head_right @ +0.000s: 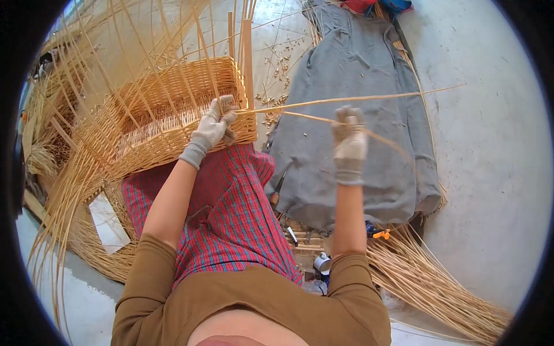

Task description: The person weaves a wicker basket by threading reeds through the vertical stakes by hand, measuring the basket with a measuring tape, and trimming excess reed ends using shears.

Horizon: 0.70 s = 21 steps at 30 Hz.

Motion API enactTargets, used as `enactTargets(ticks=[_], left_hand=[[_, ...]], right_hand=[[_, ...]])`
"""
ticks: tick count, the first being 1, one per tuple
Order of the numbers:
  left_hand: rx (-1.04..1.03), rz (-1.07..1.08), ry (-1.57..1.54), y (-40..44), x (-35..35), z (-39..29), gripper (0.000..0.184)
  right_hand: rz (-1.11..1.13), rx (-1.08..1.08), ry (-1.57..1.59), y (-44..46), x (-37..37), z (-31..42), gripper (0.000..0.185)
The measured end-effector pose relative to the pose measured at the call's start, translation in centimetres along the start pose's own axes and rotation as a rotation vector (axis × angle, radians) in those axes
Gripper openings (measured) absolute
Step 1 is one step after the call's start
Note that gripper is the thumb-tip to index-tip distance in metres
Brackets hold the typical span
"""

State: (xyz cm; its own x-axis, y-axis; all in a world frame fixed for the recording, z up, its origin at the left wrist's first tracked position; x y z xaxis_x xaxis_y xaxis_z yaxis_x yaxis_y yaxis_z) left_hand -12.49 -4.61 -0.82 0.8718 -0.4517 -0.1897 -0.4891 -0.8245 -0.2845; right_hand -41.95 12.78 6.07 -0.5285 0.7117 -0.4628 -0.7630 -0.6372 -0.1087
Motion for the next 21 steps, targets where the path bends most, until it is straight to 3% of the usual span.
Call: enactTargets(ticks=[2, 3, 5, 7, 9, 11, 13, 14, 16, 21], left_hand=[[0.020, 0.034, 0.045, 0.7, 0.1, 0.5, 0.038], [0.044, 0.072, 0.097, 0.6, -0.4, 1.2, 0.038], [0.080, 0.018, 0.077, 0.7, -0.4, 1.8, 0.034], [-0.063, 0.007, 0.128, 1.2, 0.4, 0.8, 0.032], [0.063, 0.021, 0.005, 1.4, 0.4, 0.9, 0.032], [0.045, 0.007, -0.051, 1.4, 0.5, 1.4, 0.032], [0.045, 0.035, -0.003, 1.7, 0.6, 0.3, 0.032], [0.062, 0.033, -0.018, 1.4, 0.4, 0.7, 0.033], [0.101, 0.051, -0.033, 1.1, 0.3, 1.3, 0.035], [0.095, 0.015, -0.048, 1.0, 0.2, 0.7, 0.034]], right_hand=[[0.065, 0.448, -0.587, 0.9, -1.6, 8.9, 0.022], [0.051, 0.434, -0.606, 2.2, -1.3, 8.4, 0.022], [0.051, 0.188, -0.859, 6.8, -1.0, 4.7, 0.032], [0.074, 0.111, -1.240, 7.9, -0.3, 1.3, 0.041], [0.158, -0.346, -0.798, 4.2, -1.4, -4.2, 0.041], [0.456, -0.494, -1.067, -3.1, -4.7, -6.1, 0.033], [0.677, -0.313, -0.677, -4.9, -6.3, -9.7, 0.026], [0.668, -0.316, -0.670, -5.4, -6.8, -10.5, 0.026], [0.423, -0.165, -0.475, -3.5, -7.2, -9.4, 0.023], [0.294, -0.048, -0.509, 0.2, -7.9, -8.4, 0.027]])
Point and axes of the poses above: each hand's wrist, its own y-axis towards the middle knuckle, its own x-axis out of the back of the hand, z = x × y, the point moved 9 cm from there along y, towards the middle knuckle, and after that the axes turned 6 degrees about -y, right-handed, at the moved point
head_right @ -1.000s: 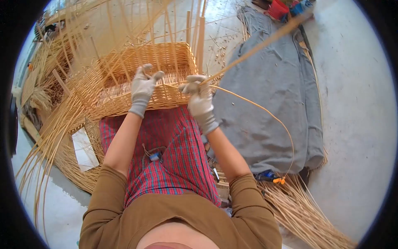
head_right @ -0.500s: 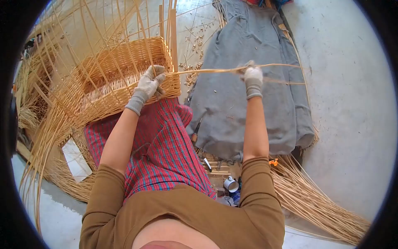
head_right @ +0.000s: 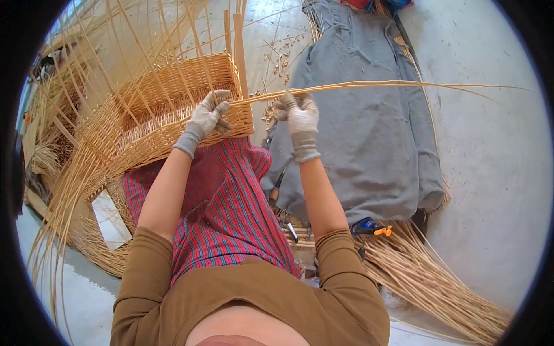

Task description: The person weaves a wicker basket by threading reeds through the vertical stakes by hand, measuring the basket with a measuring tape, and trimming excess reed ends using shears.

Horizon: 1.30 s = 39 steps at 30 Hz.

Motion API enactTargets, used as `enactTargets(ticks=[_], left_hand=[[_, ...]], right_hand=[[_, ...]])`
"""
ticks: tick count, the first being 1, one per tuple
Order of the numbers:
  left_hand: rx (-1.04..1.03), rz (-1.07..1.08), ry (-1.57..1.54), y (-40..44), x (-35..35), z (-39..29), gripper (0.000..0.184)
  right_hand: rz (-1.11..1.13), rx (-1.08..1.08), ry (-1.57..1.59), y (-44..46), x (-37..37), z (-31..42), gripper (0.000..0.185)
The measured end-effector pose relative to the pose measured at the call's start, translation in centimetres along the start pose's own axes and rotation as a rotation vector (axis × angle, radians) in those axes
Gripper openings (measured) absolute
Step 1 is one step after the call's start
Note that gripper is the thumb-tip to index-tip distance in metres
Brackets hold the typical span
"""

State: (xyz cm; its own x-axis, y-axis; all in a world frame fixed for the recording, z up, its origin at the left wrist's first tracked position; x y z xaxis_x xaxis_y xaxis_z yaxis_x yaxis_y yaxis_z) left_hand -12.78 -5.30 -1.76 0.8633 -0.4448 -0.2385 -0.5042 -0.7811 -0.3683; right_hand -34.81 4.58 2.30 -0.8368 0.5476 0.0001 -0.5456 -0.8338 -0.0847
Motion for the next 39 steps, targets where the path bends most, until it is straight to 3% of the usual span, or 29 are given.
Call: enactTargets(ticks=[3, 7, 10, 13, 15, 17, 19, 20, 22, 24, 26, 30, 32, 33, 35, 36, 38, 39], left_hand=[[0.035, -0.048, 0.036, 0.4, 0.4, 0.5, 0.027], [0.033, -0.065, 0.008, 0.4, 0.5, 0.5, 0.022], [-0.022, -0.062, 0.043, 0.1, 0.4, 0.1, 0.026], [-0.054, -0.105, 0.112, 1.3, 0.8, 0.8, 0.021], [-0.103, -0.171, 0.159, 0.5, 0.6, 0.8, 0.016], [-0.112, -0.207, 0.163, 0.3, 0.3, 0.2, 0.014], [-0.119, -0.256, 0.150, 0.0, 0.5, -0.5, 0.014], [-0.089, -0.266, 0.148, 0.1, 0.8, -0.7, 0.016], [-0.036, -0.283, 0.120, 0.2, 1.0, -0.6, 0.019], [-0.016, -0.292, 0.125, 0.3, 1.2, -0.6, 0.019], [-0.035, -0.267, 0.150, 0.0, 0.6, -0.8, 0.017], [-0.242, -0.305, 0.195, -3.2, -0.4, -2.2, 0.033], [-1.031, -0.558, 0.939, -9.3, -3.3, -8.5, 0.060], [-1.037, -0.551, 0.941, -9.3, -3.7, -8.8, 0.060], [-0.893, -0.343, 1.283, -6.9, -6.6, -7.0, 0.078], [-0.874, -0.333, 1.284, -6.2, -6.5, -5.9, 0.078], [-0.756, -0.371, 1.239, -3.3, -5.4, -4.0, 0.097], [-0.837, -0.384, 1.199, -3.5, -5.7, -3.9, 0.091]], right_hand=[[-0.187, 0.234, -0.128, 0.7, 1.2, 4.2, 0.024], [-0.226, 0.043, -0.211, 1.3, 1.8, 1.9, 0.023], [-0.264, 0.001, 0.044, 0.1, 1.8, -0.8, 0.019], [-0.276, 0.341, -0.037, -1.1, 0.4, 3.3, 0.011], [-0.140, 0.752, -0.214, -1.7, -5.1, 11.5, 0.025], [-0.099, 1.210, -0.579, 0.4, -11.3, 15.3, 0.038], [-0.211, 1.151, -0.958, 4.1, -15.1, 16.2, 0.048], [-0.205, 1.157, -0.954, 4.6, -15.3, 16.8, 0.048], [-0.143, 0.549, -0.608, 8.3, -11.5, 15.6, 0.047], [-0.071, 0.692, 0.171, 6.2, -5.3, 12.3, 0.046], [-0.294, 0.657, 0.301, 5.1, 0.0, 3.1, 0.051], [-0.393, 0.548, 0.331, 1.8, 2.8, 3.9, 0.039], [-0.209, 1.025, -1.001, -1.0, -1.2, 7.5, 0.020], [-0.116, 1.041, -1.150, -3.2, -3.2, 8.5, 0.006], [-0.015, 1.042, -1.199, -2.2, -5.6, 7.6, 0.008], [0.091, 1.016, -1.247, -2.1, -6.4, 6.2, 0.011], [0.202, 1.003, -1.219, -0.1, -6.4, 6.4, 0.010], [0.280, 0.948, -1.308, 0.5, -6.7, 5.9, 0.012]])
Point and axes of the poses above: each hand's wrist, its own y-axis towards the middle knuckle, its own x-axis out of the back of the hand, z = x × y, the point moved 9 cm from there along y, towards the middle knuckle, and after that the axes turned 6 degrees about -y, right-handed, at the moved point
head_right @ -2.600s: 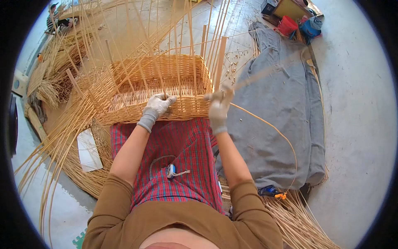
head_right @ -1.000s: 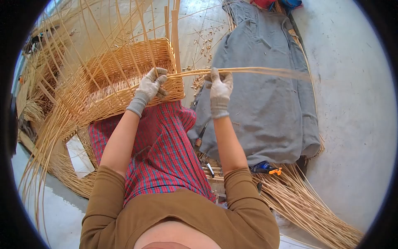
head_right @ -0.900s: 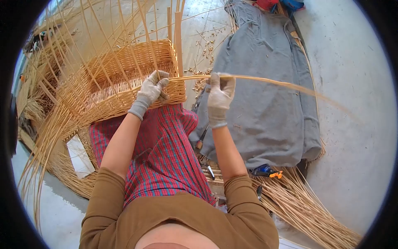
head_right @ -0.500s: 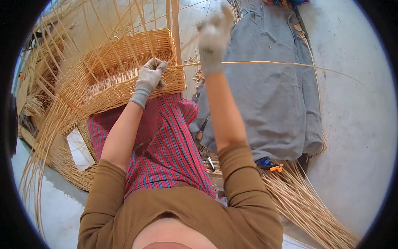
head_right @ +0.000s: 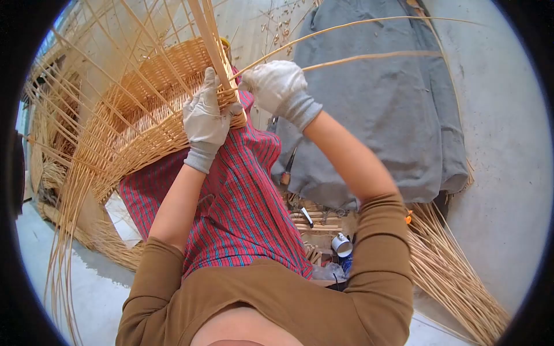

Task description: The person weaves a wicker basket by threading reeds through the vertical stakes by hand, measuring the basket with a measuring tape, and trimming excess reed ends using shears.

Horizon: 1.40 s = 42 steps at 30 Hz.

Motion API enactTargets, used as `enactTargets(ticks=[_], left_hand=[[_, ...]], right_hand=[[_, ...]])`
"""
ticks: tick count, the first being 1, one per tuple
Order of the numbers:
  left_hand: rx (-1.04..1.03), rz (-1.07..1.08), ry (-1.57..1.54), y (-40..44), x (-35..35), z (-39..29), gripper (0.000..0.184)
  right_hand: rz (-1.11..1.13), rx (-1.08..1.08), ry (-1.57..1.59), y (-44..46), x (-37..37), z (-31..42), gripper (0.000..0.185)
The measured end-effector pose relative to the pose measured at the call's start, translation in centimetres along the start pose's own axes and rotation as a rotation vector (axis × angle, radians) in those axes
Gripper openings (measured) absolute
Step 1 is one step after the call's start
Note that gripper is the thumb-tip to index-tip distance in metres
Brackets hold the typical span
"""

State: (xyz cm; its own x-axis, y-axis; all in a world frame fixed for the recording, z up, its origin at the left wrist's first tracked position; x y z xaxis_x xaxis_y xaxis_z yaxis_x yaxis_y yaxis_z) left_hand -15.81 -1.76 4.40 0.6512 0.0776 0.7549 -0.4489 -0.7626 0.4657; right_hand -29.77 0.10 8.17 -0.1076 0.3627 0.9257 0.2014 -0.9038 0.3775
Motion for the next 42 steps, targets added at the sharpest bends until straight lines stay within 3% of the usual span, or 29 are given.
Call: enactTargets(ticks=[2, 4, 5, 9, 13, 15, 17, 18, 21, 23, 25, 26, 27, 29, 30, 31, 33, 34, 36, 37, 38, 39, 41, 42], left_hand=[[-0.031, -0.015, 0.025, -0.3, -0.1, 0.2, 0.085], [-0.096, -0.053, 0.116, -0.6, 0.8, -0.8, 0.064], [-0.087, -0.050, 0.118, -0.5, 0.9, -0.7, 0.064], [-0.092, -0.003, 0.175, -0.9, -0.4, -0.6, 0.053], [-0.071, 0.030, 0.132, -0.6, -0.1, -0.9, 0.047], [-0.069, -0.015, 0.121, 0.1, 0.8, -0.8, 0.046], [0.022, -0.005, 0.087, -0.1, 1.3, -0.7, 0.045], [0.013, -0.081, 0.060, 0.2, 1.7, -0.8, 0.044], [0.097, -0.120, 0.003, 0.5, 1.3, -0.5, 0.042], [0.111, -0.167, 0.003, 0.7, 1.8, -0.9, 0.041], [0.240, -0.097, -0.077, 0.6, 1.1, 0.2, 0.035], [0.244, -0.098, -0.082, 0.7, 1.1, 0.1, 0.035], [0.247, -0.108, -0.085, 0.6, 1.2, 0.1, 0.035], [0.241, -0.088, -0.078, 0.9, 1.0, 0.3, 0.036], [0.177, -0.123, -0.063, 1.0, 1.3, 0.1, 0.037], [0.174, -0.123, -0.060, 1.0, 1.3, 0.0, 0.037], [0.194, -0.048, -0.013, 1.1, 1.0, 0.2, 0.039], [0.175, -0.079, 0.050, 1.1, 1.3, -0.2, 0.039], [0.171, -0.074, 0.030, 0.7, 0.9, 0.0, 0.036], [0.162, -0.087, 0.008, 0.9, 0.6, 0.1, 0.033], [0.099, -0.091, 0.125, 0.9, 0.2, -0.1, 0.031], [0.099, -0.090, 0.115, 0.7, 0.1, -0.5, 0.031], [0.070, -0.202, 0.092, 0.2, 1.6, -1.3, 0.030], [0.155, -0.032, 0.063, 0.1, 1.2, -0.8, 0.044]], right_hand=[[0.196, 0.023, -0.024, 0.8, -1.2, 0.1, 0.016], [0.246, 0.004, 0.028, 0.1, -1.7, 0.2, 0.016], [0.259, -0.007, 0.048, 0.1, -1.9, 0.0, 0.016], [0.190, -0.106, 0.173, -2.5, -3.6, -0.5, 0.014], [0.148, -0.020, 0.135, -0.8, -2.6, -1.0, 0.013], [0.112, -0.002, 0.093, 0.2, -2.9, -1.2, 0.017], [0.128, -0.077, 0.012, -0.1, -3.6, -1.6, 0.037], [0.034, -0.103, -0.056, -0.3, -2.8, -1.4, 0.043], [-0.074, -0.229, -0.254, -1.5, -1.3, -2.2, 0.047], [0.001, -0.230, -0.323, -1.4, -2.2, -2.9, 0.051], [0.165, -0.432, -0.007, -1.3, -5.5, -6.3, 0.057], [-0.182, -0.574, 0.337, -2.5, -6.0, -9.0, 0.046], [-0.182, -0.564, 0.333, -1.6, -6.0, -9.0, 0.046], [-0.928, -0.893, 1.994, -3.4, -9.5, -11.3, 0.033], [-1.016, -0.990, 2.197, -3.9, -9.8, -10.3, 0.032], [-1.020, -0.988, 2.200, -4.7, -9.4, -10.3, 0.032], [-0.833, -0.425, 2.194, -3.5, -4.9, -9.0, 0.036], [-0.881, -0.691, 1.892, -4.3, -1.9, -7.0, 0.036], [-0.823, -0.605, 1.586, -5.3, 2.7, -1.0, 0.021], [-0.783, -0.437, 1.316, -4.5, 4.6, 2.6, 0.012], [-0.731, -0.286, 1.042, -3.9, 5.5, 7.3, 0.010], [-0.687, -0.335, 1.013, -4.5, 3.1, 10.7, 0.027], [-0.443, -0.201, 0.735, -1.0, 3.7, 15.4, 0.019], [-0.453, -0.196, 0.736, -0.7, 3.9, 15.5, 0.019]])
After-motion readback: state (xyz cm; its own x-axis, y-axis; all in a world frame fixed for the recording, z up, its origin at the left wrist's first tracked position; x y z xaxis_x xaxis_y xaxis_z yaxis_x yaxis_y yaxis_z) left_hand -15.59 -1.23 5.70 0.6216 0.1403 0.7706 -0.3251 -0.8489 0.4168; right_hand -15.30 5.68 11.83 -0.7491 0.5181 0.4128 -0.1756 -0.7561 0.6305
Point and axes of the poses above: each hand's wrist, its own y-axis towards the middle knuckle, its own x-axis out of the back of the hand, z = x × y, the point moved 9 cm from there along y, towards the middle knuckle, and after that the axes turned 6 degrees about -y, right-handed, at the moved point
